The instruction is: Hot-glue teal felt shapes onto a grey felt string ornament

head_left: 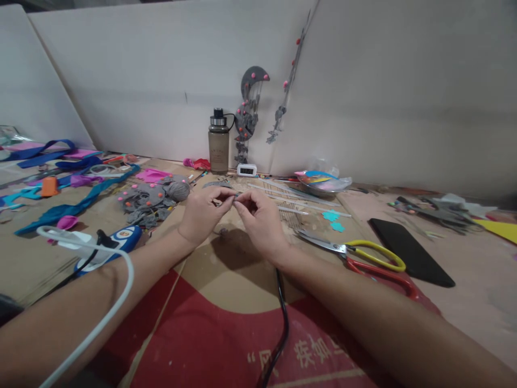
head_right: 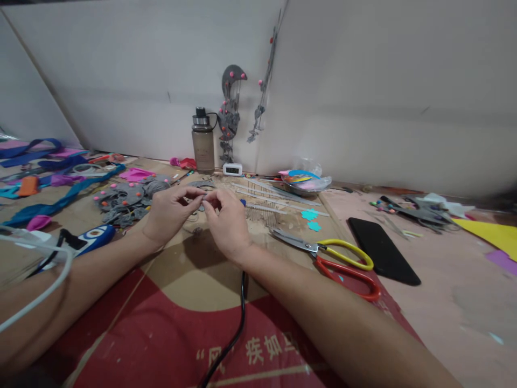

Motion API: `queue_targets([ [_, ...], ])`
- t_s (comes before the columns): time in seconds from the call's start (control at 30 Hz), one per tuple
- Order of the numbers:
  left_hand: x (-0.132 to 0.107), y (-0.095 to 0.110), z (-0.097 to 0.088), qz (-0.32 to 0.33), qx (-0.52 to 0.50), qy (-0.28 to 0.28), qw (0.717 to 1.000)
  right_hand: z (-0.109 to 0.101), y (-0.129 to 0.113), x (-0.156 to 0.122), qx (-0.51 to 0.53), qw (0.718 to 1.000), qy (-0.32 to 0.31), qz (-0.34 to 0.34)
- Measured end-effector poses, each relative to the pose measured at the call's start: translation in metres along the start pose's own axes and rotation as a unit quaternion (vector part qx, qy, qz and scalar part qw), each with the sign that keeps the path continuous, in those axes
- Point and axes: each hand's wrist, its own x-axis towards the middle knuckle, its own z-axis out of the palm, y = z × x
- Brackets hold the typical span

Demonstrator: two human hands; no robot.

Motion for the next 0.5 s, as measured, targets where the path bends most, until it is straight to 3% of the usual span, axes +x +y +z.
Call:
queue_targets([
  [0.2, 0.0017, 0.0016, -0.0009, -0.022, -0.018, -0.002, 1.000, -0.0027, -0.0052, -0.0016, -0.039, 0.999, -0.008, -0.033],
  [0.5, 0.0035, 0.0061, 0.0015, -0.136, -0.150, 0.001, 0.979, 0.0024, 0.0029, -0.0006, 0.038, 0.998, 0.010, 0.049],
])
